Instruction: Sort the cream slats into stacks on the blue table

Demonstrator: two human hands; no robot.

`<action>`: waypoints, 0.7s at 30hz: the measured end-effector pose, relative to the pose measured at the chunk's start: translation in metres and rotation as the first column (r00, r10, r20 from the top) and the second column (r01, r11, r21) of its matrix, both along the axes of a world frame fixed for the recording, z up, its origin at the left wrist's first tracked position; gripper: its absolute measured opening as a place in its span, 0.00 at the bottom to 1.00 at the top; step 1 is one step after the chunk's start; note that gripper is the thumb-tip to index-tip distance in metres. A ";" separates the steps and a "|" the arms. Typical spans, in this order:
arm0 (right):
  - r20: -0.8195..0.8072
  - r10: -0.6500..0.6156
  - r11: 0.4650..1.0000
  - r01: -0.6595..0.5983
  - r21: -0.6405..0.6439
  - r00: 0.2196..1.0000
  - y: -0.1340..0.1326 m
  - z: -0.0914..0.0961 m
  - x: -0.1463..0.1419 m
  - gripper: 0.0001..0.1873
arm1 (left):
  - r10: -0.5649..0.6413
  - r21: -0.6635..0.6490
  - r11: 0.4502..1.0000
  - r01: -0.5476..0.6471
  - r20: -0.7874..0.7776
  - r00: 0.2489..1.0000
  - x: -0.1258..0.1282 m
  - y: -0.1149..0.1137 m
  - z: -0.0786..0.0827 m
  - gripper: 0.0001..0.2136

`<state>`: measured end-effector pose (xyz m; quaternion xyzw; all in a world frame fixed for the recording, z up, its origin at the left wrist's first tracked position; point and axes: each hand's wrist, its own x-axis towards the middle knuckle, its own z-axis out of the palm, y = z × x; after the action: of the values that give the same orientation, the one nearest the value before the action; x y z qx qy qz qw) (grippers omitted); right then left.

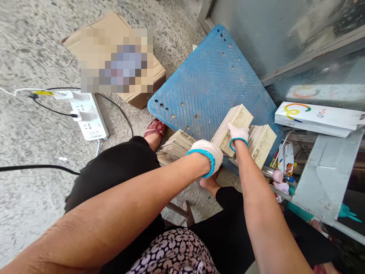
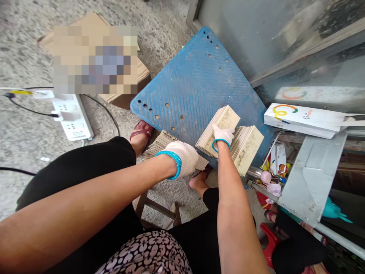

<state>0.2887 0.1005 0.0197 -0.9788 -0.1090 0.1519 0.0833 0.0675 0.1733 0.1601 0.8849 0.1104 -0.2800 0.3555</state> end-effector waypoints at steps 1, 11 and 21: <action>0.007 -0.041 0.998 0.041 -0.040 0.999 0.001 0.002 -0.004 0.43 | 0.001 0.008 1.000 -0.001 -0.001 1.000 0.000 0.000 0.000 0.16; 0.000 -0.115 0.985 0.114 -0.126 0.993 -0.002 0.008 -0.015 0.51 | -0.005 0.031 1.000 0.005 0.008 1.000 0.000 -0.001 -0.001 0.15; -0.001 -0.082 0.992 0.082 -0.096 0.997 0.001 0.016 -0.015 0.53 | 0.040 0.022 0.999 -0.040 -0.007 0.999 0.000 -0.003 -0.004 0.15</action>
<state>0.2734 0.1013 0.0360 -0.9849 -0.0612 0.1561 0.0427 0.0676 0.1703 0.1561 0.8853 0.1325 -0.2749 0.3508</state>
